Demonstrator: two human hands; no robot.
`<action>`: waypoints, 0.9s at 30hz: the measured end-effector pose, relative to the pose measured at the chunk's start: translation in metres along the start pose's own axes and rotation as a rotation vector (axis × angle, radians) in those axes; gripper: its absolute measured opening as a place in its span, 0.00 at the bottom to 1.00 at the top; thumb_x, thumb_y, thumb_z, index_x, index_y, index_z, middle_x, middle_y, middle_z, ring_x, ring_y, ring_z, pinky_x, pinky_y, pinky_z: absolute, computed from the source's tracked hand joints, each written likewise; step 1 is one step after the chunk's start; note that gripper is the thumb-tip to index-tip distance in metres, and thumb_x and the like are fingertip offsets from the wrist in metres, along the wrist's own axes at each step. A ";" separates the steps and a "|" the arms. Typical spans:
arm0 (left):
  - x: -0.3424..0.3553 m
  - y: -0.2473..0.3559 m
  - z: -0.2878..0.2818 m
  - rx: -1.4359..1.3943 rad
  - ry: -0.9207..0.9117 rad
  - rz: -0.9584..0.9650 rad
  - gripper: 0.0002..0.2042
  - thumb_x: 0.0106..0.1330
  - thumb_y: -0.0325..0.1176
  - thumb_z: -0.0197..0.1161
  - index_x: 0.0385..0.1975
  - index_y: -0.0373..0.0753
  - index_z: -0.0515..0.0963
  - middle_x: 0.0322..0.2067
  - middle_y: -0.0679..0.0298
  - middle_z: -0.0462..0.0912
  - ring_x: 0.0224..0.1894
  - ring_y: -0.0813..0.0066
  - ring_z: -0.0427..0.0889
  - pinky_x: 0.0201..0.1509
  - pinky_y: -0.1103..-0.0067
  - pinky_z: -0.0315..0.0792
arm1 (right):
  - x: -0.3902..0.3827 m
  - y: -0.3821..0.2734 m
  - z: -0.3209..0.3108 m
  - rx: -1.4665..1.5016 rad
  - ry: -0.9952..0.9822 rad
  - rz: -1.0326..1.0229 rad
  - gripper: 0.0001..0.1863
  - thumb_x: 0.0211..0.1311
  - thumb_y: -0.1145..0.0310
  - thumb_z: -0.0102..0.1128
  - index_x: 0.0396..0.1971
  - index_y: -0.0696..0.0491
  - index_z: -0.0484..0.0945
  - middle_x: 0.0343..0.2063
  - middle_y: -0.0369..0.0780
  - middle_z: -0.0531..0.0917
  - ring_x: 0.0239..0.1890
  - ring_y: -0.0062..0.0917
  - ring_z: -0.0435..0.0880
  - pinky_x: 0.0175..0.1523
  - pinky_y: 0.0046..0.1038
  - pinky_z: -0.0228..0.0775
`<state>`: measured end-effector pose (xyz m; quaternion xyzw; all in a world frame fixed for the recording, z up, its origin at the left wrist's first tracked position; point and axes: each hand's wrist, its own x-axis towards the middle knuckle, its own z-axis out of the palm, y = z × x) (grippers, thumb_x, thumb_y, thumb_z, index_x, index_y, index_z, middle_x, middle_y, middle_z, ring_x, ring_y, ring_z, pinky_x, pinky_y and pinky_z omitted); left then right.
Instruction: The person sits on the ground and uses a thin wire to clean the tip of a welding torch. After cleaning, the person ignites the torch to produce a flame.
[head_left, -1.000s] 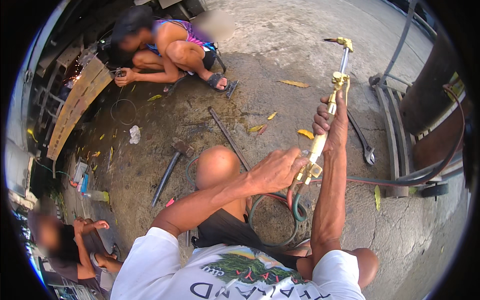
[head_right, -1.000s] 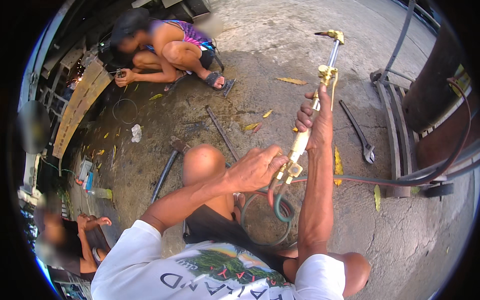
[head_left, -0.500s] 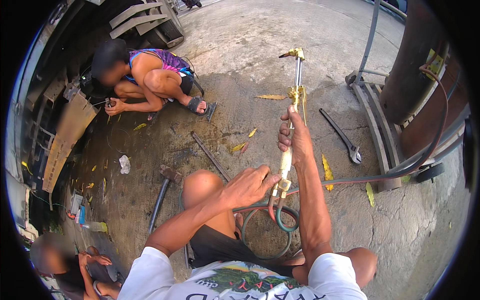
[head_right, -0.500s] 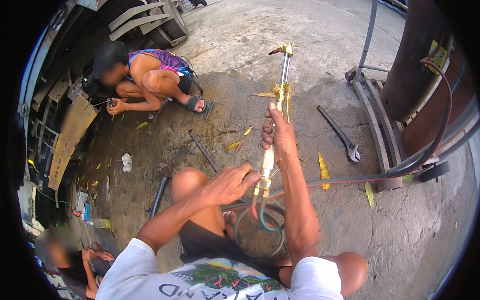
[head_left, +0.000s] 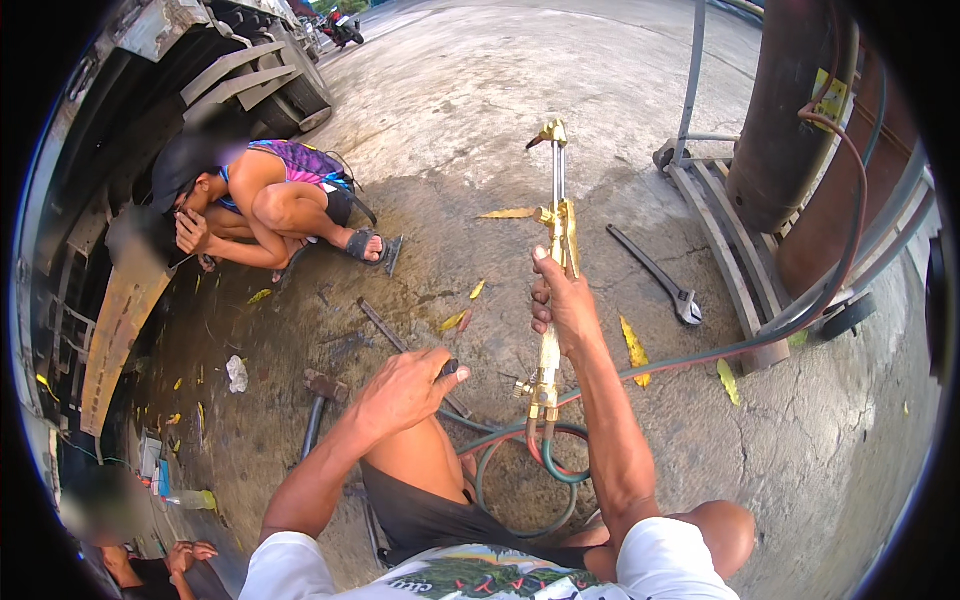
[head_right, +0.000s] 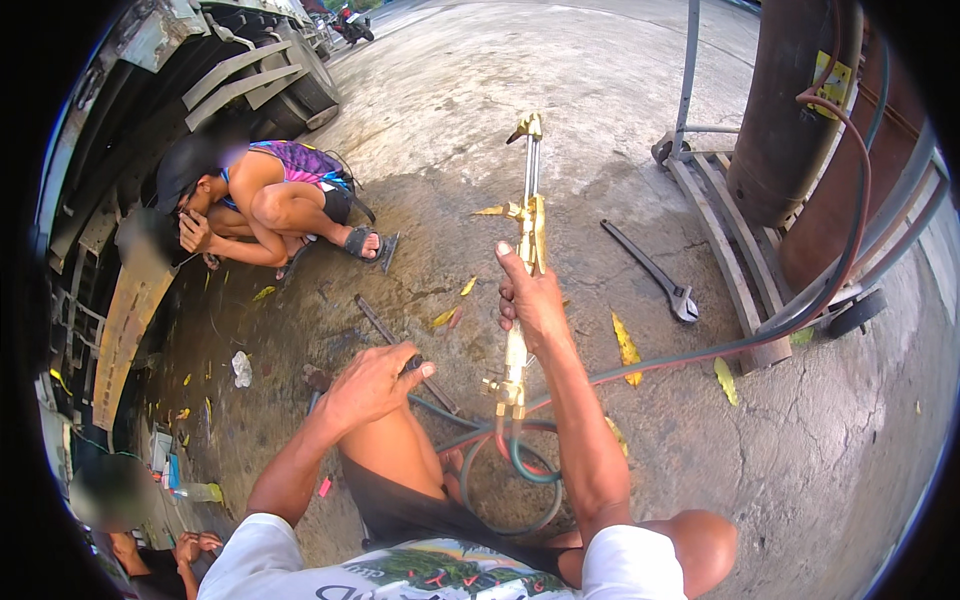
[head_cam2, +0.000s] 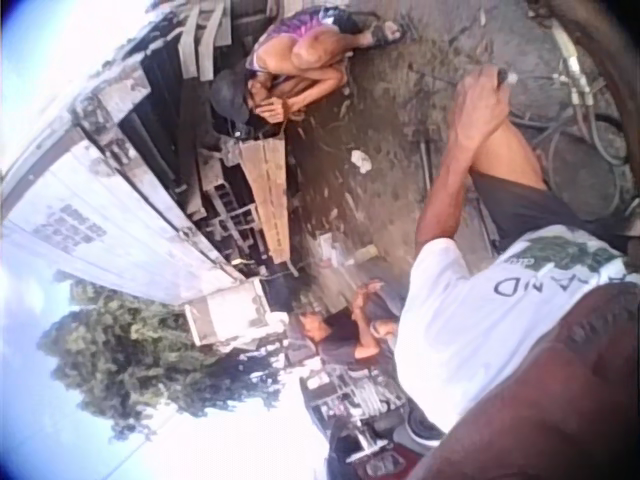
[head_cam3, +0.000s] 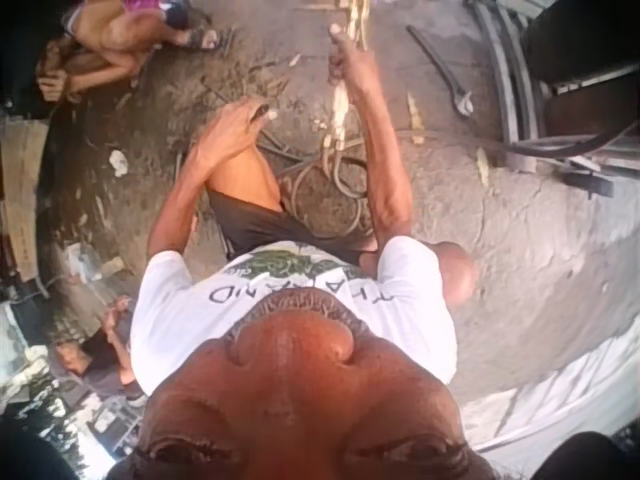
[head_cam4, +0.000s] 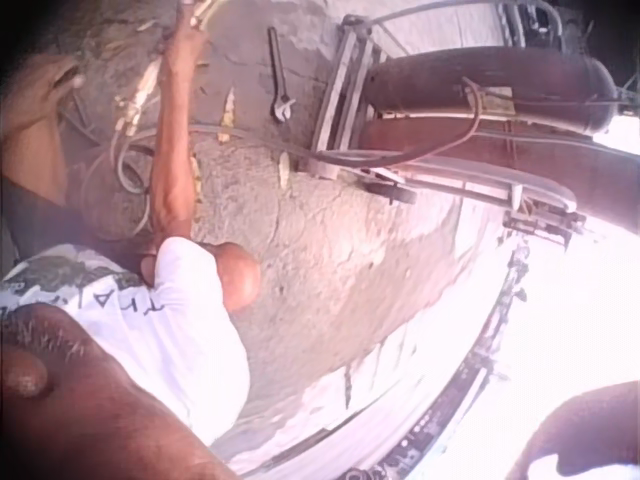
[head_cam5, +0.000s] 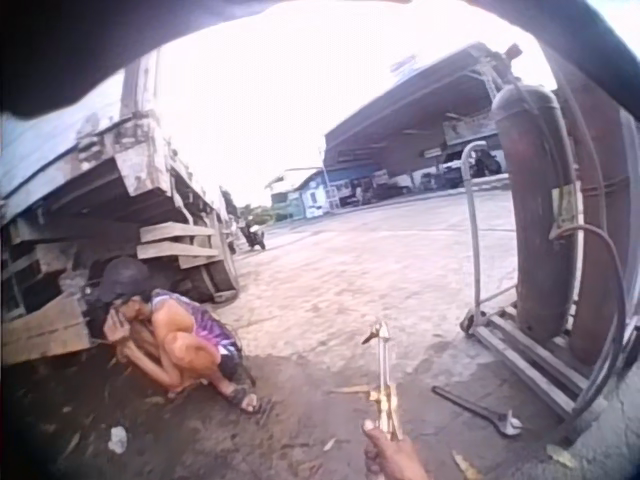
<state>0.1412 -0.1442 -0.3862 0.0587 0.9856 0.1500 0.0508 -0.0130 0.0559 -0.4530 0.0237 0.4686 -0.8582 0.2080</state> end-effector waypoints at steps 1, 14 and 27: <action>0.008 0.012 -0.009 -0.018 -0.040 -0.022 0.19 0.73 0.46 0.63 0.43 0.32 0.75 0.31 0.45 0.83 0.38 0.37 0.83 0.41 0.53 0.75 | 0.002 0.000 -0.001 -0.010 0.003 -0.001 0.25 0.64 0.47 0.71 0.39 0.52 0.70 0.17 0.30 0.68 0.11 0.13 0.66 0.14 0.21 0.61; 0.093 0.021 0.028 -0.100 0.088 -0.023 0.13 0.60 0.26 0.62 0.42 0.27 0.72 0.48 0.36 0.73 0.54 0.37 0.74 0.56 0.52 0.70 | -0.030 -0.036 0.008 -0.148 0.116 0.202 0.22 0.69 0.48 0.67 0.34 0.51 0.69 0.15 0.29 0.67 0.11 0.14 0.67 0.13 0.22 0.60; 0.126 0.017 -0.061 -1.005 -0.029 -0.818 0.24 0.71 0.38 0.58 0.66 0.40 0.68 0.38 0.50 0.77 0.41 0.55 0.78 0.50 0.63 0.72 | -0.194 -0.200 0.096 0.072 0.140 0.572 0.57 0.55 0.13 0.14 0.49 0.54 0.68 0.18 0.33 0.65 0.12 0.18 0.63 0.16 0.22 0.58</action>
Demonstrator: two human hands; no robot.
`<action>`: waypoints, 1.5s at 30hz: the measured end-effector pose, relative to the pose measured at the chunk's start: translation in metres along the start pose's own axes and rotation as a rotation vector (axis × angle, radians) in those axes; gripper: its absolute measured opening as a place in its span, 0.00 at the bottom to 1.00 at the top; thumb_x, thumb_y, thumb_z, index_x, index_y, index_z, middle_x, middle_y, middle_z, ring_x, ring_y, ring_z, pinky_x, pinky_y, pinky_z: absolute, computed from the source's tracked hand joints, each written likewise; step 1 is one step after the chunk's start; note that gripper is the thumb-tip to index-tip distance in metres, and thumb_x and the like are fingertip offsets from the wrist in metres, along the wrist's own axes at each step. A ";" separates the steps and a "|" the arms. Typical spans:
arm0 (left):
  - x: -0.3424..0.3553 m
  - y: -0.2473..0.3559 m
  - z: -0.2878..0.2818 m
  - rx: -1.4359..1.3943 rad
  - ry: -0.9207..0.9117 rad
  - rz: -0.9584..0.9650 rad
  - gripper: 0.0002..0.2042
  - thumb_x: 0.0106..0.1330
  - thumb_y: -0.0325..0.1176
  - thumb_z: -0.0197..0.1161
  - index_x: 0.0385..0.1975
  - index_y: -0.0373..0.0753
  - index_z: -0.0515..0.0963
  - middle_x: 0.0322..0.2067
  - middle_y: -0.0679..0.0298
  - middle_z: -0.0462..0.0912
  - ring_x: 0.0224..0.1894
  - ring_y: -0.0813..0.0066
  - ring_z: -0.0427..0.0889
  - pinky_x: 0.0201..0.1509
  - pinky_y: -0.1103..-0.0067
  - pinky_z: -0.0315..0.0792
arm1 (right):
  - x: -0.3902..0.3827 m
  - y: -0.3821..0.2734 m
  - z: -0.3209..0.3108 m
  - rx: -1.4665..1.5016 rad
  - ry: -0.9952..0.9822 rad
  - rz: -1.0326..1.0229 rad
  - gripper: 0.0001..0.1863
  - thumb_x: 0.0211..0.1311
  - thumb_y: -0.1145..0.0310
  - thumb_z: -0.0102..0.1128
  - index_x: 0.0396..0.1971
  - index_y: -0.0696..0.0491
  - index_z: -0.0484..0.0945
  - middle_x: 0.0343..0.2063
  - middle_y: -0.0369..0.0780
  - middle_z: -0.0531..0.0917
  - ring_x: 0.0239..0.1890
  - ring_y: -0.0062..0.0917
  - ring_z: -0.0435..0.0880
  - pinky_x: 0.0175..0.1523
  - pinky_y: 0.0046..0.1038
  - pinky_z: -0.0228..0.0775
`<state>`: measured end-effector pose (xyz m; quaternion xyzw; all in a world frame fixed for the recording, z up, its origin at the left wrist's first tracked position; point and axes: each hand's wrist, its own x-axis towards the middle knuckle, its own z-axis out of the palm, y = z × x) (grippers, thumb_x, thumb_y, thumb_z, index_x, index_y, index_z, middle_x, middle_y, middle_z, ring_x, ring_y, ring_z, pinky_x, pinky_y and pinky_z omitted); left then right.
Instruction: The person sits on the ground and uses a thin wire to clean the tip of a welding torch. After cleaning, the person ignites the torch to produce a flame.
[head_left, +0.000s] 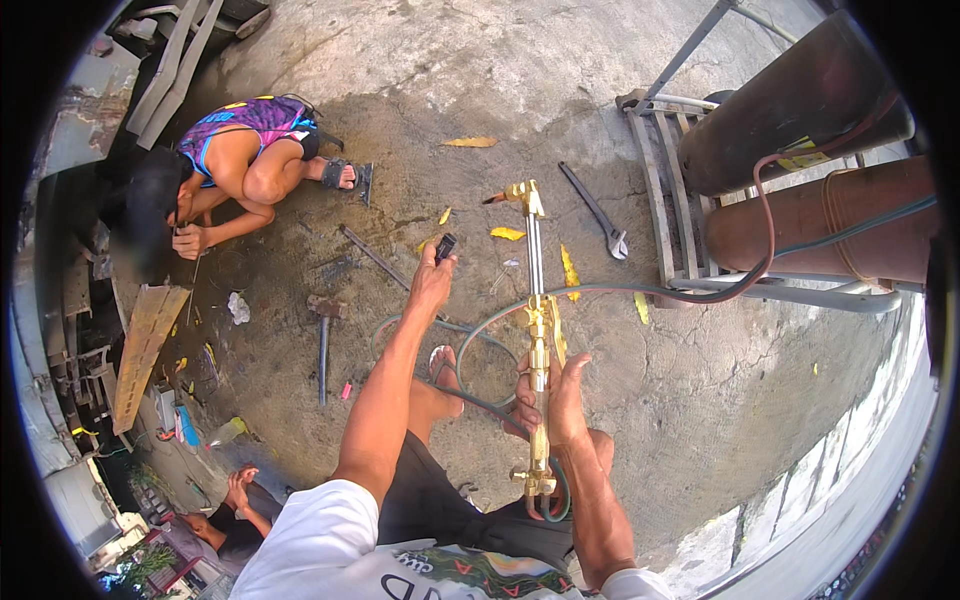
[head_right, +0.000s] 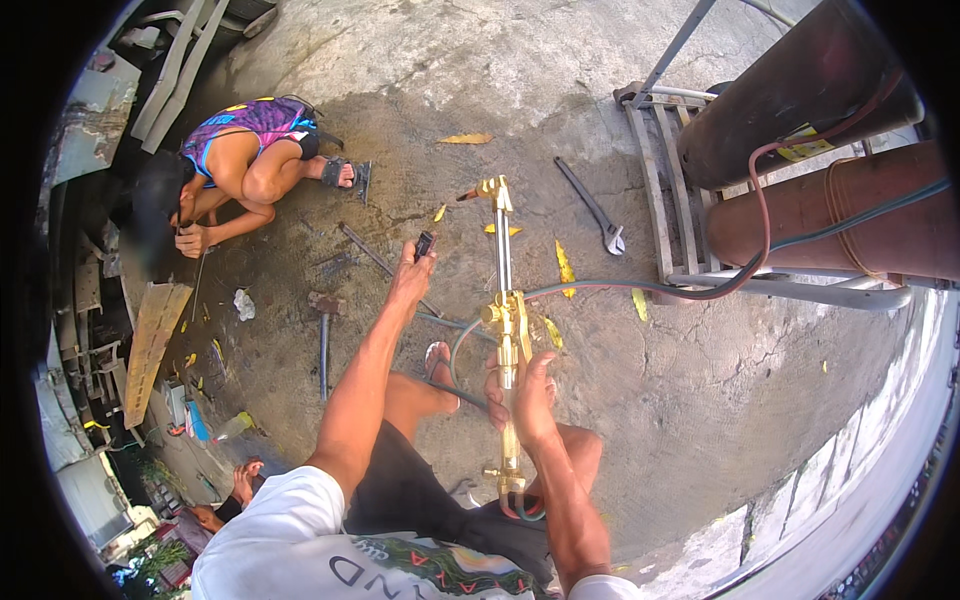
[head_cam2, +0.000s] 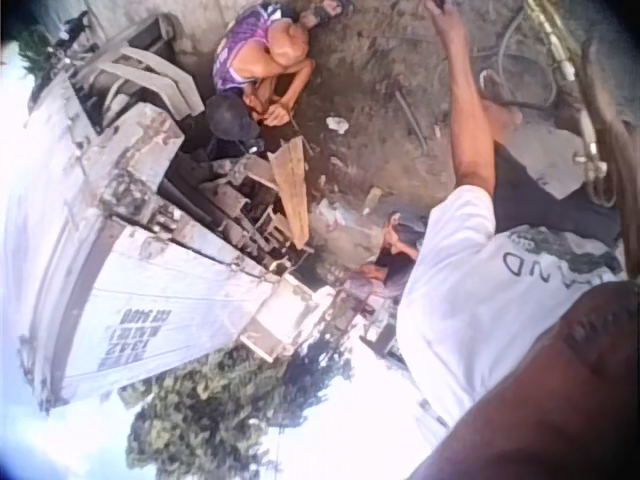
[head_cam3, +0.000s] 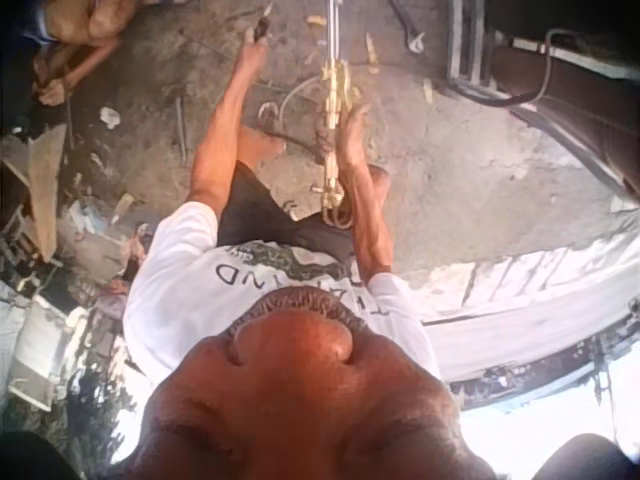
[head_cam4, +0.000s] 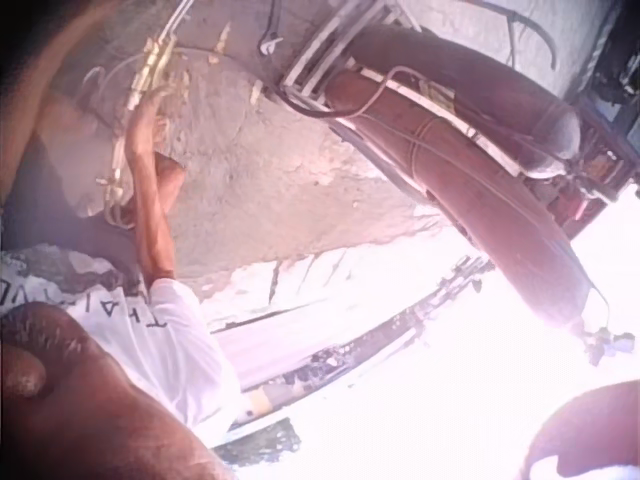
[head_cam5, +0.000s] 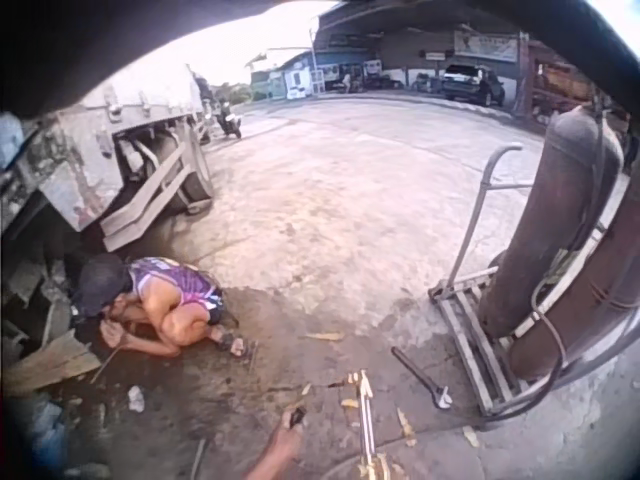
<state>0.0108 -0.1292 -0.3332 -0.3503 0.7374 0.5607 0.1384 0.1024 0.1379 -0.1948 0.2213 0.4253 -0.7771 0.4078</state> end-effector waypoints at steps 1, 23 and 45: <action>-0.010 0.015 -0.006 0.108 0.060 0.054 0.21 0.72 0.38 0.58 0.63 0.42 0.71 0.33 0.55 0.77 0.36 0.61 0.78 0.45 0.64 0.72 | -0.016 -0.003 0.007 -0.021 0.000 0.009 0.56 0.57 0.14 0.12 0.49 0.55 0.68 0.18 0.34 0.65 0.12 0.20 0.63 0.15 0.24 0.59; -0.262 0.115 -0.002 -0.224 -0.059 -0.279 0.31 0.57 0.67 0.68 0.19 0.44 0.65 0.17 0.71 0.63 0.16 0.76 0.59 0.19 0.72 0.54 | -0.242 -0.065 0.091 -0.052 0.007 -0.004 0.48 0.65 0.19 0.19 0.44 0.52 0.68 0.18 0.34 0.66 0.11 0.18 0.61 0.15 0.23 0.59; -0.594 0.011 -0.123 -0.040 -0.595 0.221 0.33 0.77 0.43 0.57 0.73 0.27 0.58 0.62 0.38 0.75 0.65 0.49 0.76 0.68 0.67 0.68 | -0.262 0.059 0.152 -0.115 -0.023 -0.107 0.54 0.49 0.08 0.28 0.41 0.51 0.68 0.19 0.30 0.67 0.14 0.14 0.61 0.17 0.20 0.56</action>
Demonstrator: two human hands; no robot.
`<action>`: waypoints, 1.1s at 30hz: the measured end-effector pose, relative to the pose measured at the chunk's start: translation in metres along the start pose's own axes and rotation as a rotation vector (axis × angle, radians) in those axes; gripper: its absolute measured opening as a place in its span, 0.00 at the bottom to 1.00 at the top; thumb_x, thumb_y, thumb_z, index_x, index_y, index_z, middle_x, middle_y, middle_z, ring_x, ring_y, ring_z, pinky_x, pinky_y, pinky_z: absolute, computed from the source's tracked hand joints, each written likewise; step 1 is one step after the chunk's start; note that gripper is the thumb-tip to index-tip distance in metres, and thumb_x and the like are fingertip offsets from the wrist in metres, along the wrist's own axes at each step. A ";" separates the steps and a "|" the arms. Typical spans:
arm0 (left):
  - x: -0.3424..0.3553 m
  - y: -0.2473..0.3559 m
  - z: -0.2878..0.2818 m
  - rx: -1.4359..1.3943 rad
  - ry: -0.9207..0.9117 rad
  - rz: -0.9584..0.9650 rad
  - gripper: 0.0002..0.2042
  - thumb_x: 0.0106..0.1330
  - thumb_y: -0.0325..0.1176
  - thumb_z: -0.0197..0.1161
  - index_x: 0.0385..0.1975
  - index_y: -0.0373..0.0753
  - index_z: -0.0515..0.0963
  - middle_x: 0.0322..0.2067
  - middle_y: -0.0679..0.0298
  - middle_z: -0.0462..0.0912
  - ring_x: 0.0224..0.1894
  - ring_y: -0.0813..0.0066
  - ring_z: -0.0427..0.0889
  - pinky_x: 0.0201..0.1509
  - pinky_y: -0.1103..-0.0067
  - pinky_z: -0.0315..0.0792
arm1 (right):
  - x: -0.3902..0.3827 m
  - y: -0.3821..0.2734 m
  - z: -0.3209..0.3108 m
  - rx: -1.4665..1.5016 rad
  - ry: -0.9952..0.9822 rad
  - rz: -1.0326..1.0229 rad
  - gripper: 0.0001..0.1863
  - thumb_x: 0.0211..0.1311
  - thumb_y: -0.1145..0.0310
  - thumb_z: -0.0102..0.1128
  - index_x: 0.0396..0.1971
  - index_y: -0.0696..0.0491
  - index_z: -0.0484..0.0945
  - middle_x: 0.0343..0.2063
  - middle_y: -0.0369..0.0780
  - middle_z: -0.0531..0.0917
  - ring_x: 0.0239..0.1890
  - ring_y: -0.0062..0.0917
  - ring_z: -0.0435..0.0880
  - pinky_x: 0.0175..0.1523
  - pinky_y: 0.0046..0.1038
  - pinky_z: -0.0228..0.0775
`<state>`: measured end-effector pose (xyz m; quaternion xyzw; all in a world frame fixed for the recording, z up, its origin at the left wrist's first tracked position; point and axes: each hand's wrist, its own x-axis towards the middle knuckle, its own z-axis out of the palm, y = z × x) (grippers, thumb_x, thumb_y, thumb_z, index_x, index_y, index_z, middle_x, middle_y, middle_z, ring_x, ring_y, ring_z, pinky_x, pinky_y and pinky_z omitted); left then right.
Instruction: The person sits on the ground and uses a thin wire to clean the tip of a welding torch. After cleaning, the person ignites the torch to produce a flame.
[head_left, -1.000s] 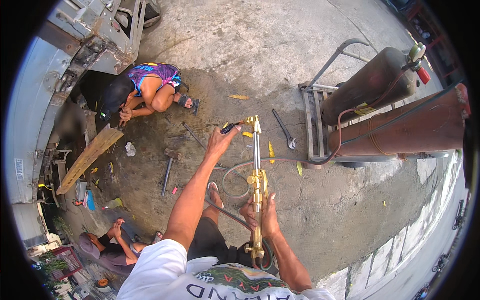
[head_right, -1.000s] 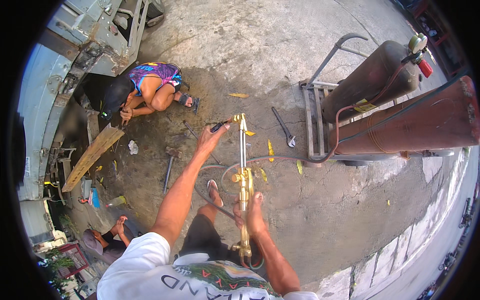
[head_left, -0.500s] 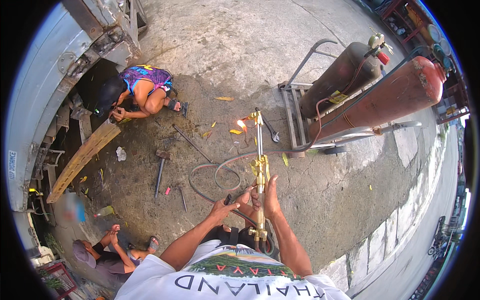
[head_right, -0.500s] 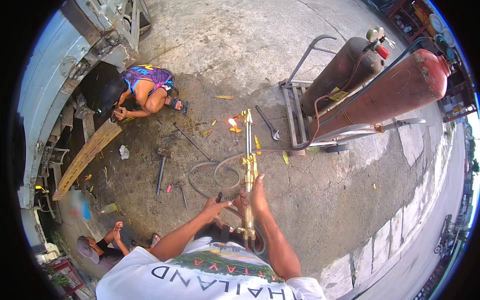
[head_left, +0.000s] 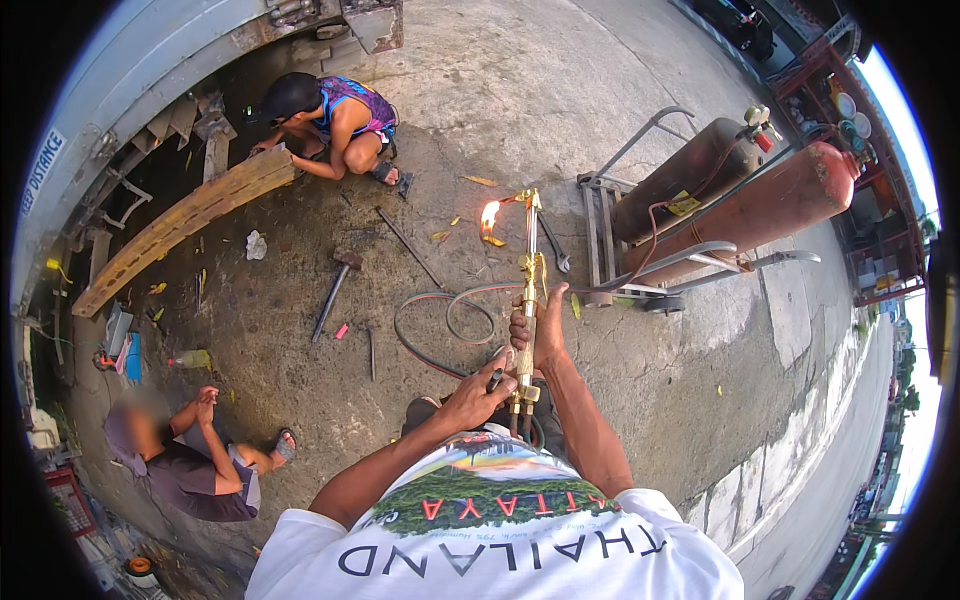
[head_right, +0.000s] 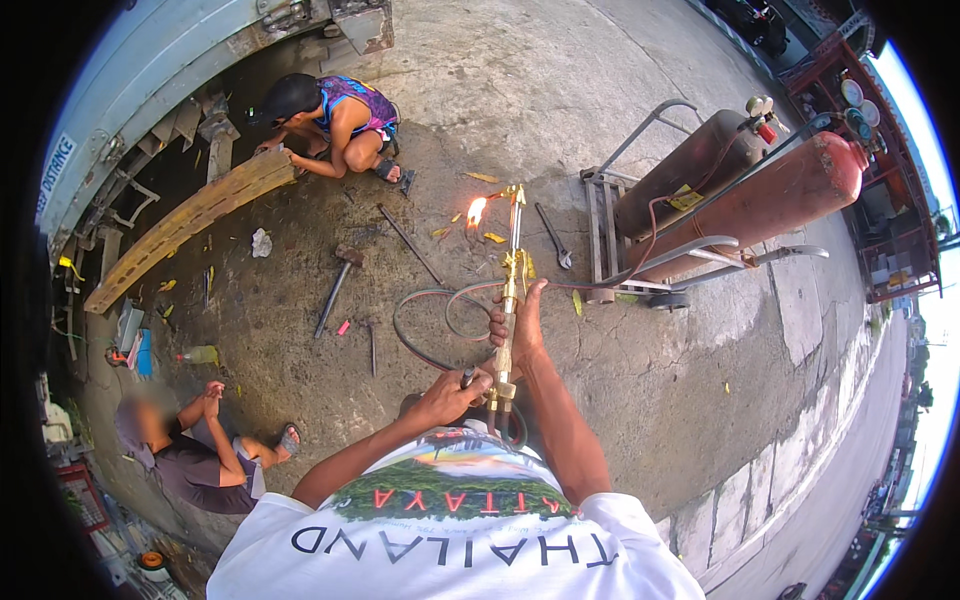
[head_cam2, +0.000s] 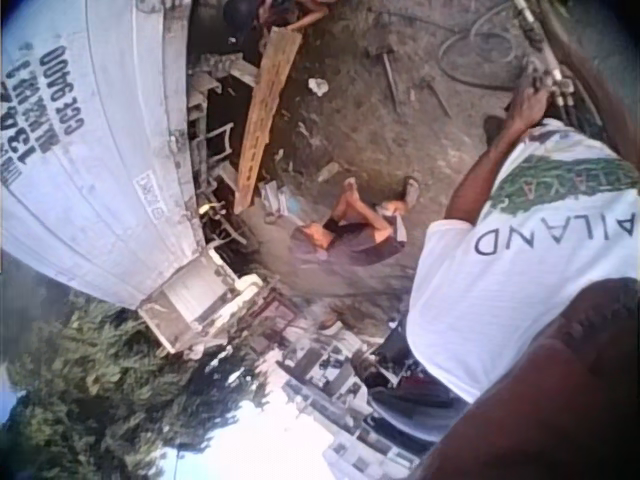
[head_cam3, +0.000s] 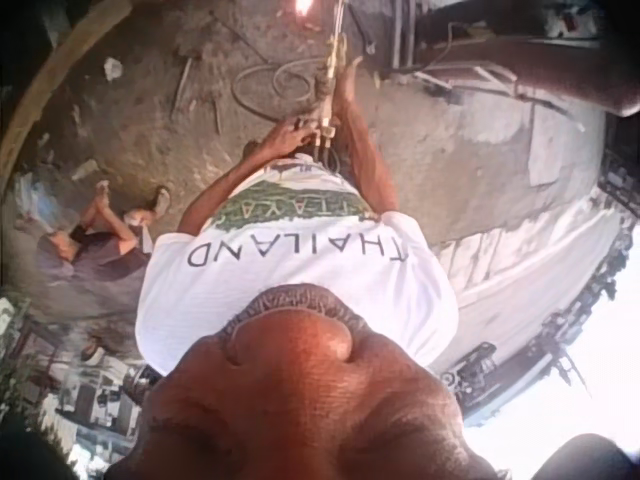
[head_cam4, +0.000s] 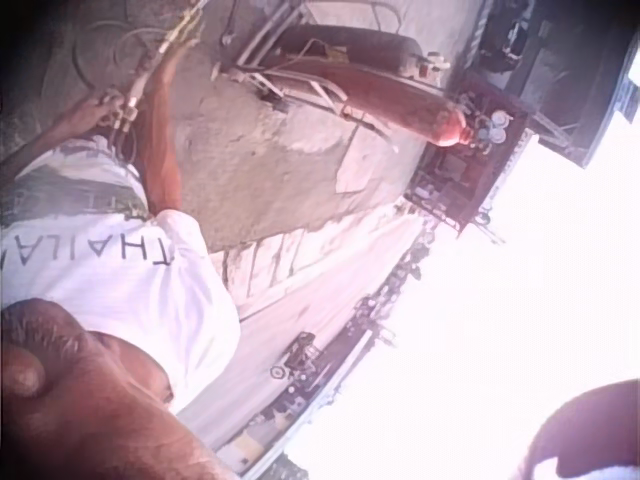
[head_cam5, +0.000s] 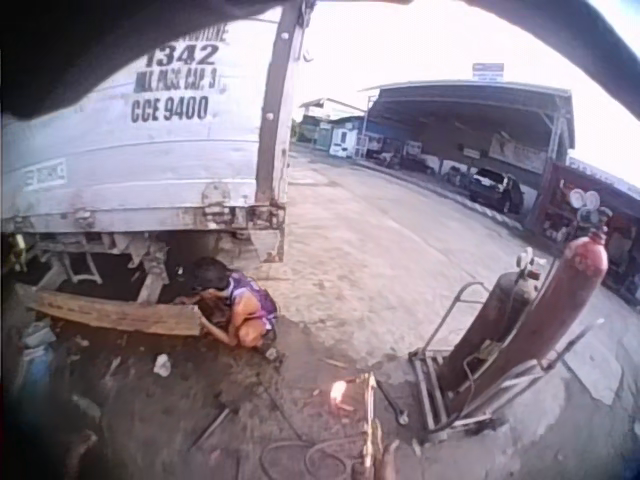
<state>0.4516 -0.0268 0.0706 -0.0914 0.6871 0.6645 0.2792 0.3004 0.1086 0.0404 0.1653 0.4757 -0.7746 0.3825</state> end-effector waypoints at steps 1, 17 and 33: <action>-0.010 0.010 -0.001 0.030 -0.025 -0.011 0.33 0.77 0.44 0.57 0.73 0.26 0.58 0.61 0.38 0.76 0.64 0.49 0.77 0.68 0.67 0.69 | -0.002 0.001 -0.002 0.006 0.002 -0.009 0.54 0.48 0.08 0.28 0.41 0.50 0.68 0.19 0.30 0.66 0.14 0.14 0.61 0.17 0.20 0.55; 0.065 0.036 -0.019 0.178 0.546 0.169 0.20 0.77 0.47 0.58 0.41 0.31 0.81 0.24 0.57 0.82 0.29 0.65 0.83 0.36 0.66 0.76 | 0.009 -0.035 -0.003 -0.261 -0.015 -0.012 0.50 0.55 0.11 0.26 0.40 0.49 0.67 0.20 0.31 0.67 0.16 0.17 0.61 0.20 0.23 0.56; 0.165 0.098 -0.038 0.625 1.006 0.201 0.22 0.70 0.47 0.61 0.34 0.28 0.83 0.25 0.44 0.86 0.30 0.39 0.87 0.36 0.53 0.81 | 0.006 -0.031 -0.017 -0.444 -0.089 -0.191 0.45 0.65 0.19 0.34 0.45 0.54 0.70 0.20 0.32 0.69 0.14 0.18 0.68 0.17 0.25 0.63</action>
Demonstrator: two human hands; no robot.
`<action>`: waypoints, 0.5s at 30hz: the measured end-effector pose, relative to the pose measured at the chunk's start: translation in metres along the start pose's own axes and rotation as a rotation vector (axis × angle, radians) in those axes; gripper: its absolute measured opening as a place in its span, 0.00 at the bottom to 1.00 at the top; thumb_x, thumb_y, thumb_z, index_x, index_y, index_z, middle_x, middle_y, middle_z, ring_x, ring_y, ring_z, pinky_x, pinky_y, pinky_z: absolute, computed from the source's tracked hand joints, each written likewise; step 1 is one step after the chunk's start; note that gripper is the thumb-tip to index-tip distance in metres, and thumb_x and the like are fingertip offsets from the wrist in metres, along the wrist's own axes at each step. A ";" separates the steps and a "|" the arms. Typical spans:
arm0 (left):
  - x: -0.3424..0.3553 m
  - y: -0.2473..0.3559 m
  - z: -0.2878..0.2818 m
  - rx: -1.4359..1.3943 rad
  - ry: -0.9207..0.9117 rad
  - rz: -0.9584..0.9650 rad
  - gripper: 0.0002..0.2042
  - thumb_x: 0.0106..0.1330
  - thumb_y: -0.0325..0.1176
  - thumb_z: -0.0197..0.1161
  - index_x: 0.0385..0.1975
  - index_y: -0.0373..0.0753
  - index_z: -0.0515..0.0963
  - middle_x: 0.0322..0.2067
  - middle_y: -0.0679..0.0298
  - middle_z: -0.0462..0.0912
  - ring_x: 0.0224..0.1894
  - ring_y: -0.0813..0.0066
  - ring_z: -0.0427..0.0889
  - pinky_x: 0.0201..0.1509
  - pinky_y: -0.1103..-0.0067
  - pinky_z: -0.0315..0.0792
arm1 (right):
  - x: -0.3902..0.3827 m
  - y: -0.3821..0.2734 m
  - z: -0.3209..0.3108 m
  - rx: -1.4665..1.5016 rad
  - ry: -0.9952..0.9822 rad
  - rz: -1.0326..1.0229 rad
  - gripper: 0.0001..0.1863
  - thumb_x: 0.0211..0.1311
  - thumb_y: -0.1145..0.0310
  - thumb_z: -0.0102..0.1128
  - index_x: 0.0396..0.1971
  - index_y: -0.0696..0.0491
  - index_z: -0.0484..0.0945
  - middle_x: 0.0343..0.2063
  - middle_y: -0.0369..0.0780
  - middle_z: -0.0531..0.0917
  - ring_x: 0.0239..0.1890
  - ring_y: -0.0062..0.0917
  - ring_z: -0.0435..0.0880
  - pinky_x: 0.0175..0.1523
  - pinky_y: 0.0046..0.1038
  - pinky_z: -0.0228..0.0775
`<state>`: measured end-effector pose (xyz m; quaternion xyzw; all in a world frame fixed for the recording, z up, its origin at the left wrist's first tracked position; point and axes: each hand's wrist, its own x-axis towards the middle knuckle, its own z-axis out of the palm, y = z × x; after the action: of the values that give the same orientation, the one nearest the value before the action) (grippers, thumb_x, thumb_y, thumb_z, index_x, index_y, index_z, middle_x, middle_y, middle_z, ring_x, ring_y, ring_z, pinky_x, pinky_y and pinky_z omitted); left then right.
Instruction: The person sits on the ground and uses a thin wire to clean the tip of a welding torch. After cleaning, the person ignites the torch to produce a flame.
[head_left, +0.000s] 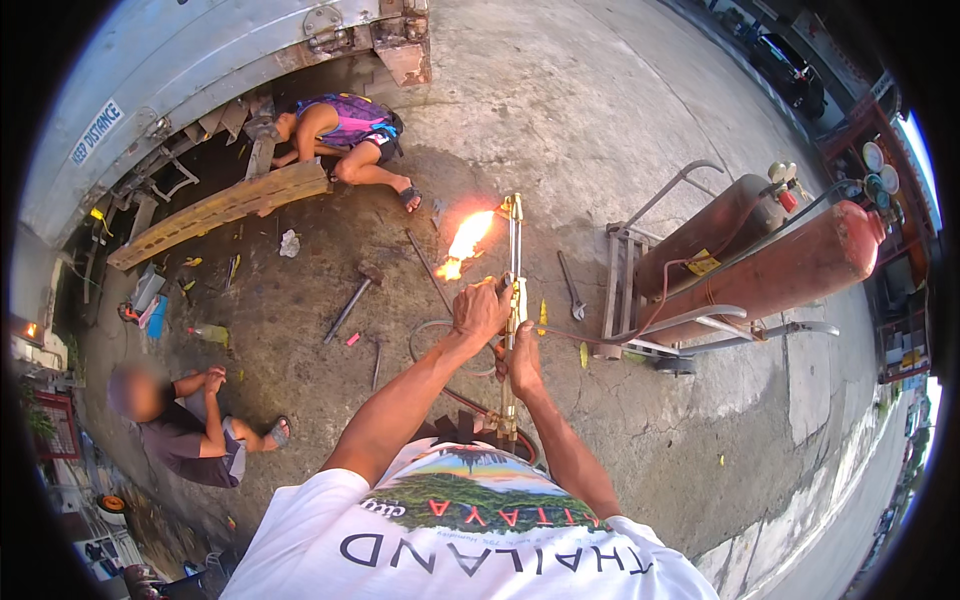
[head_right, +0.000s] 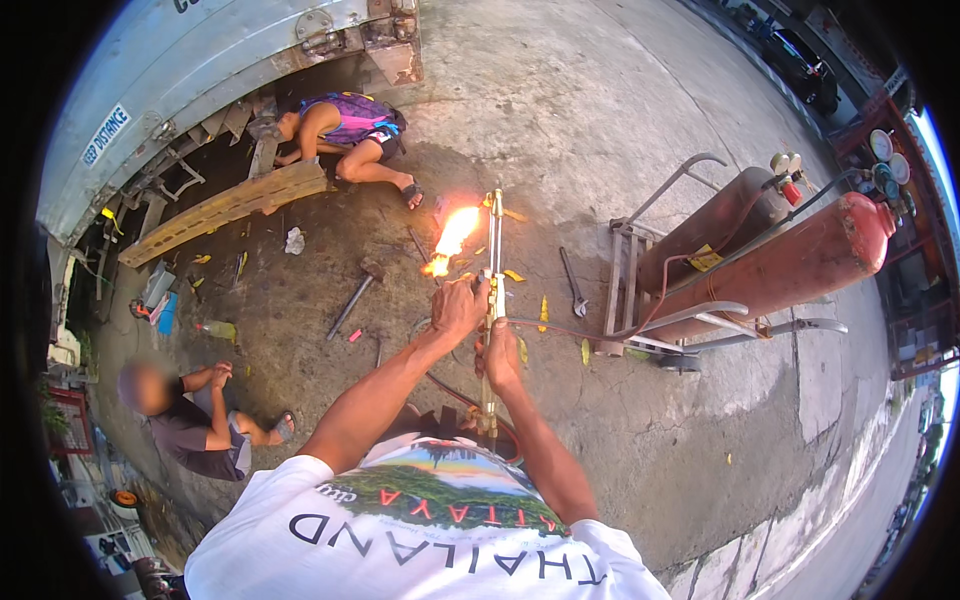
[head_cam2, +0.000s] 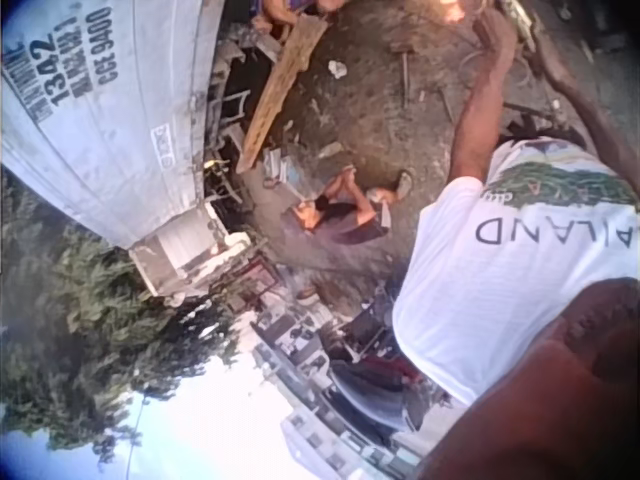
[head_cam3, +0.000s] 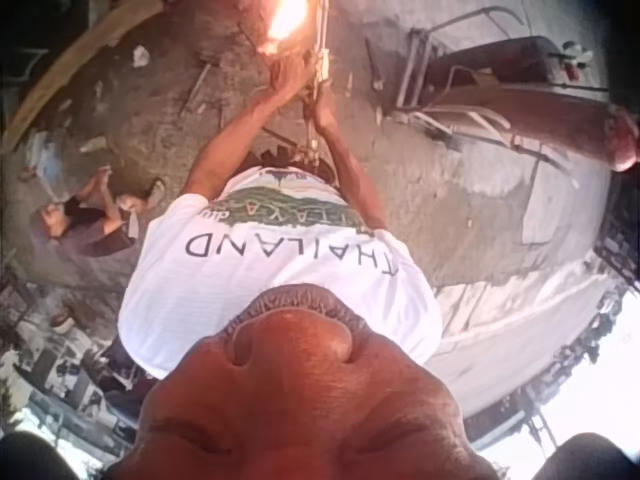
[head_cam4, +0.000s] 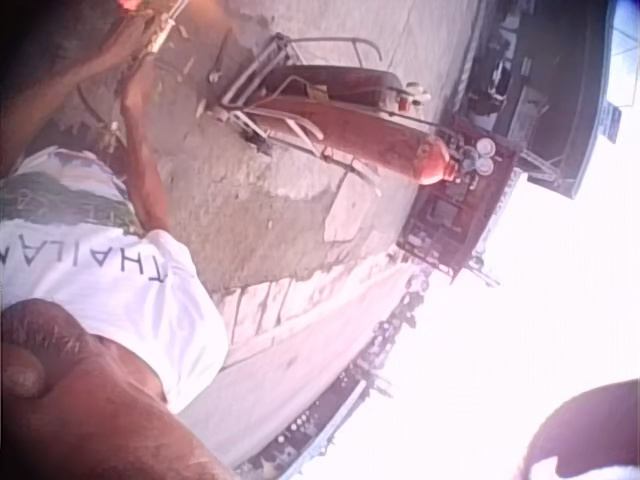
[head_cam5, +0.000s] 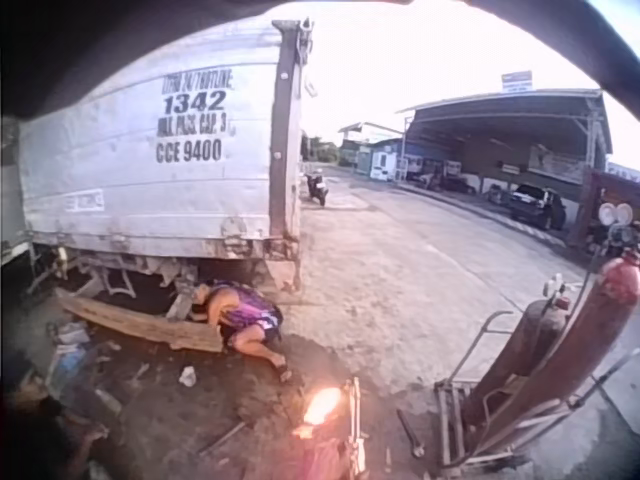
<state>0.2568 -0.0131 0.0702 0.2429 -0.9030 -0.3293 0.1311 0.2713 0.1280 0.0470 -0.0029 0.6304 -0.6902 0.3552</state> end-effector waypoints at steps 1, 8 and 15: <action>0.002 0.002 -0.001 -0.049 -0.033 -0.064 0.23 0.70 0.48 0.59 0.32 0.28 0.84 0.25 0.43 0.85 0.30 0.39 0.87 0.36 0.54 0.81 | -0.001 0.002 0.001 0.001 -0.001 -0.007 0.44 0.66 0.20 0.34 0.45 0.53 0.70 0.20 0.33 0.69 0.14 0.18 0.68 0.17 0.25 0.64; 0.012 -0.006 -0.002 -0.181 0.002 -0.085 0.30 0.70 0.53 0.56 0.23 0.25 0.83 0.19 0.36 0.80 0.27 0.38 0.86 0.34 0.54 0.81 | -0.004 -0.005 0.018 0.007 0.075 0.004 0.42 0.67 0.22 0.39 0.46 0.53 0.68 0.20 0.33 0.70 0.14 0.18 0.68 0.17 0.25 0.62; 0.014 -0.011 -0.045 -0.275 -0.096 -0.239 0.28 0.68 0.52 0.57 0.28 0.25 0.84 0.26 0.36 0.84 0.35 0.37 0.86 0.44 0.54 0.81 | -0.003 -0.009 0.051 -0.031 0.090 -0.035 0.43 0.68 0.22 0.37 0.47 0.54 0.68 0.21 0.35 0.70 0.14 0.20 0.68 0.18 0.28 0.63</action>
<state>0.2670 -0.0516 0.0982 0.3122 -0.8194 -0.4741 0.0799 0.2918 0.0846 0.0667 0.0115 0.6560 -0.6861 0.3144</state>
